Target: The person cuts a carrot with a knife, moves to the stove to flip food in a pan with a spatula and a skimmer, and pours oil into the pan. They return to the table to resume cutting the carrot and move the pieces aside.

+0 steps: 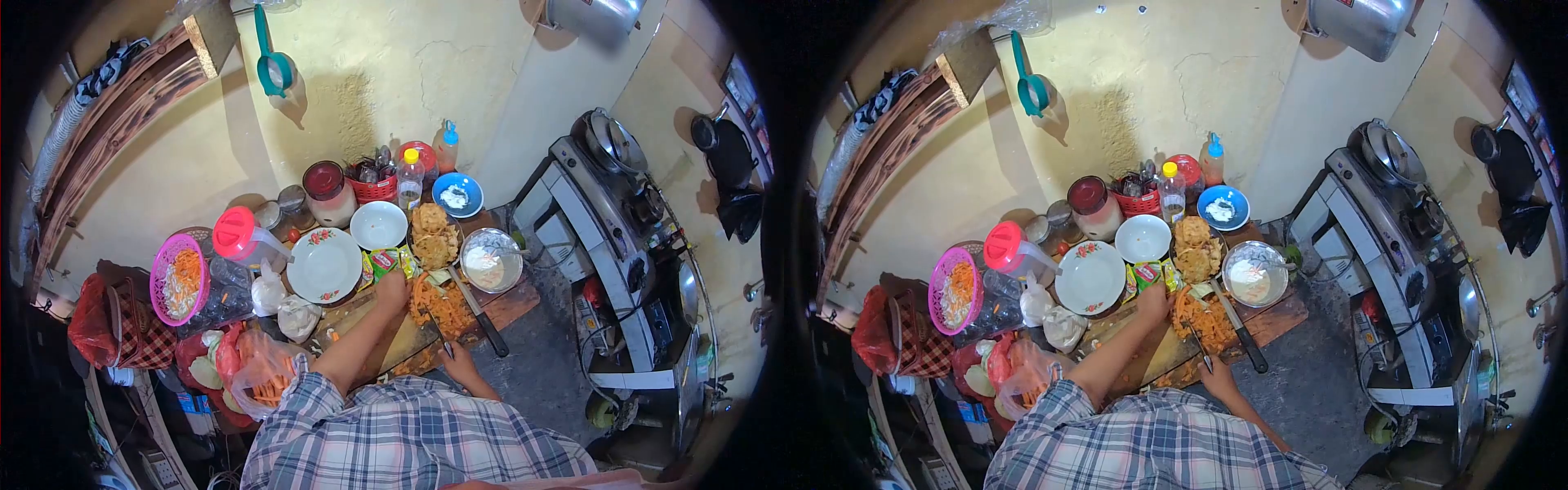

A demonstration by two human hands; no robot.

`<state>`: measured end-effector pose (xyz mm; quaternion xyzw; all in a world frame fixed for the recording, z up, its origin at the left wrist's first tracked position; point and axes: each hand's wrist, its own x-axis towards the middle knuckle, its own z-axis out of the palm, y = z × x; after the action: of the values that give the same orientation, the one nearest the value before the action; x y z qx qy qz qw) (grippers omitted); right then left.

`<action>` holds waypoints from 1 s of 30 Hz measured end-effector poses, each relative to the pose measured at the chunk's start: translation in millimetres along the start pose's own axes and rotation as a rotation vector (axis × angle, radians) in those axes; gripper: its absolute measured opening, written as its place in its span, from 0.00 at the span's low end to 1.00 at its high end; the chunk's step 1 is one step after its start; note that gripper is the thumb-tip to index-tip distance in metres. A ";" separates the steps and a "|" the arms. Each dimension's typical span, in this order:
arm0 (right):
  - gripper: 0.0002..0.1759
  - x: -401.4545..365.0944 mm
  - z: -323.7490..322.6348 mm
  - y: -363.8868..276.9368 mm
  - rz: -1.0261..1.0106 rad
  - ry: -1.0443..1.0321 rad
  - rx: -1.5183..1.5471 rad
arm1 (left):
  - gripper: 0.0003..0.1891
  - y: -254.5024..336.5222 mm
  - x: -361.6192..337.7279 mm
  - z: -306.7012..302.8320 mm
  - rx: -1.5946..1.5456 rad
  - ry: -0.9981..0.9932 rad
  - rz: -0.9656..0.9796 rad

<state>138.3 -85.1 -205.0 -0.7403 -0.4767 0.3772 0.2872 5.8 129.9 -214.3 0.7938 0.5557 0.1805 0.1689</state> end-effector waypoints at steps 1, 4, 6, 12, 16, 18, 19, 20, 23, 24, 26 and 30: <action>0.18 0.3 -0.7 -3.4 -0.001 -0.011 -0.009 | 0.08 -3.1 3.6 5.4 0.001 0.001 -0.003; 0.18 3.7 -4.6 -16.6 0.060 -0.086 -0.017 | 0.08 -9.8 11.1 15.5 0.086 -0.106 -0.117; 0.18 4.2 -1.1 -14.4 0.037 -0.071 -0.012 | 0.06 -17.0 12.0 17.1 -0.013 -0.076 -0.087; 0.19 -2.0 -3.5 -20.2 -0.033 -0.032 0.006 | 0.11 -28.2 -5.5 2.5 -0.221 -0.077 0.120; 0.23 -5.2 -9.3 -16.3 -0.047 -0.061 0.298 | 0.13 -21.2 -19.3 3.0 -0.405 0.217 0.129; 0.25 -12.8 -27.9 -27.2 0.011 -0.102 0.472 | 0.13 -14.3 -32.1 -12.1 -1.283 -0.377 -0.408; 0.27 -18.3 -40.3 -40.4 0.076 -0.144 0.647 | 0.13 -5.2 -42.0 -28.2 -1.283 -0.374 -0.408; 0.27 -22.8 -50.0 -51.0 0.073 -0.145 0.647 | 0.13 7.2 -53.8 -48.4 -1.465 -0.431 -0.495; 0.30 -28.1 -76.4 -85.0 -0.105 0.085 0.605 | 0.13 29.4 -82.5 -88.1 -1.734 -0.523 -0.551; 0.30 -30.0 -85.3 -95.5 -0.108 0.085 0.606 | 0.15 34.2 -90.2 -97.7 -1.823 -0.560 -0.520; 0.24 -30.5 -101.8 -113.4 -0.374 0.312 0.080 | 0.14 43.9 -100.7 -115.7 -1.841 -0.559 -0.501; 0.13 -13.7 -113.9 -132.4 -0.781 0.552 -0.129 | 0.11 61.2 -116.5 -150.3 -1.916 -0.587 -0.427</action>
<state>164.8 -54.8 -34.5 -0.5947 -0.6474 0.0003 0.4767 -52.2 10.3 -65.2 0.2230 0.2446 0.3135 0.8900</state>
